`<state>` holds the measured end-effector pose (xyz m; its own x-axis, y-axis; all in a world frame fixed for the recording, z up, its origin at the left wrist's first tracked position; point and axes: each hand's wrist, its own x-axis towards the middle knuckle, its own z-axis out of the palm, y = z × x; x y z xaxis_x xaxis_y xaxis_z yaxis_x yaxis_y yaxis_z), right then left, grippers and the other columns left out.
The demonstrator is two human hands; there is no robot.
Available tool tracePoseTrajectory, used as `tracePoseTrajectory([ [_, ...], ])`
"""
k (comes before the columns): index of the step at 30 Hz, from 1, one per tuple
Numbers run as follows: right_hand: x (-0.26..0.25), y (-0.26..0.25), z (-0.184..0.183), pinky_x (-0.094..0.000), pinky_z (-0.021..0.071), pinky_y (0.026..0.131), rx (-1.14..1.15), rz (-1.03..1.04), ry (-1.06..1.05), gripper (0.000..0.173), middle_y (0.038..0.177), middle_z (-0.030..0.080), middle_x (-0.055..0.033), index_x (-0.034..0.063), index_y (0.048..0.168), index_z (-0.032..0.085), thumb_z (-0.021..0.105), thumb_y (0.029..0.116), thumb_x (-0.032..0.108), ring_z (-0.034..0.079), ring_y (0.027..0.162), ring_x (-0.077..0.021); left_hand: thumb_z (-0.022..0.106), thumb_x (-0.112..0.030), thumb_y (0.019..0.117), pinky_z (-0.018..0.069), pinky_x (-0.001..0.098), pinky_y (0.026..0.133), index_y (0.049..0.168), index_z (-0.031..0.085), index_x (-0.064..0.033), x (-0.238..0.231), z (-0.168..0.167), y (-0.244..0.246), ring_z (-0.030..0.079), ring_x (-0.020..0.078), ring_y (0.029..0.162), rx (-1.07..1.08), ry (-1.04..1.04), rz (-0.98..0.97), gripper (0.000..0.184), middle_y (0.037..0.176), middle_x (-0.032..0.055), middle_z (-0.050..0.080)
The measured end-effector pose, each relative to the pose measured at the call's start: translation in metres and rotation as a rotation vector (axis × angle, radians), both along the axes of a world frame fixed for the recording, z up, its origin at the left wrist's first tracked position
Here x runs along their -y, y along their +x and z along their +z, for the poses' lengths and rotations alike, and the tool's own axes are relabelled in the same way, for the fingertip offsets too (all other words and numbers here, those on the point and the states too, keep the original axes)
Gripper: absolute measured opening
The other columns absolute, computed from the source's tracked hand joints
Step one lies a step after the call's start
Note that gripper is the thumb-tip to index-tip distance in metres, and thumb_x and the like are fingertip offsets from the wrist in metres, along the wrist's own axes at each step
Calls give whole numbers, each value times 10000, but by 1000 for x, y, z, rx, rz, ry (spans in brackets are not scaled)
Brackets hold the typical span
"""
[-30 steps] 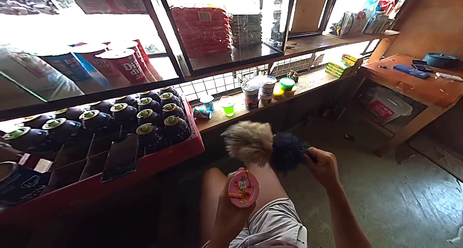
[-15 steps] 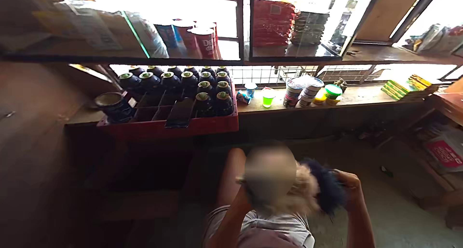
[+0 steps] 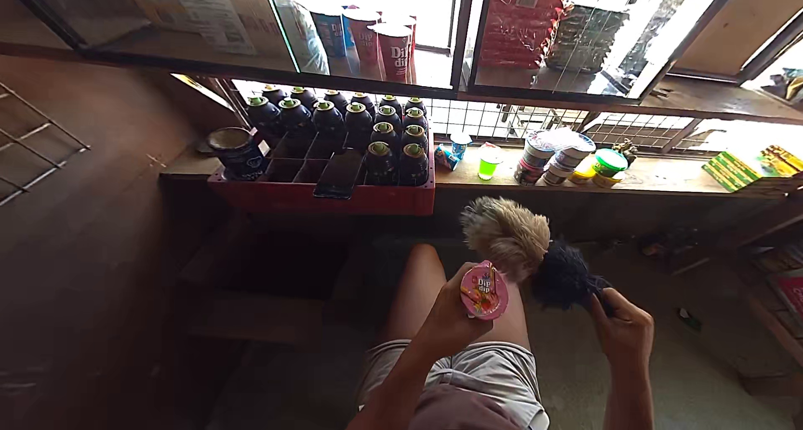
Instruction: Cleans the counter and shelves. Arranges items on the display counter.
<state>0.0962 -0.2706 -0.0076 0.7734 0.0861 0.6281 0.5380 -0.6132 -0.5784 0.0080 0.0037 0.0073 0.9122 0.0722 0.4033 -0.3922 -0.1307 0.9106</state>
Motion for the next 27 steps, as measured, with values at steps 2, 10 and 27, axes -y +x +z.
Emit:
tracePoseTrajectory([
  [2, 4, -1, 3, -102, 397, 523, 33, 138, 145, 325, 588, 559, 78, 50, 709, 651, 647, 917, 299, 476, 540, 101, 807, -3, 702, 519, 199, 1007, 1308, 532, 84, -1, 1, 1, 636, -4, 1121, 25, -36, -1, 671, 1189, 48, 689],
  [10, 2, -8, 6, -270, 440, 512, -6, 20, -55, 372, 586, 593, -116, -88, 745, 654, 606, 945, 223, 526, 507, -75, 824, 2, 681, 500, 213, 1024, 1279, 537, 108, 0, 6, -5, 632, 25, 1131, 72, -7, -90, 672, 1182, 89, 685],
  [27, 22, -5, -4, -154, 562, 817, -113, 579, 403, 177, 899, 746, 132, 98, 942, 751, 628, 1005, 209, 654, 866, 104, 806, -86, 749, 529, 281, 1008, 1301, 537, 116, -7, -6, 7, 650, 68, 1120, 135, 65, -70, 646, 1192, 123, 691],
])
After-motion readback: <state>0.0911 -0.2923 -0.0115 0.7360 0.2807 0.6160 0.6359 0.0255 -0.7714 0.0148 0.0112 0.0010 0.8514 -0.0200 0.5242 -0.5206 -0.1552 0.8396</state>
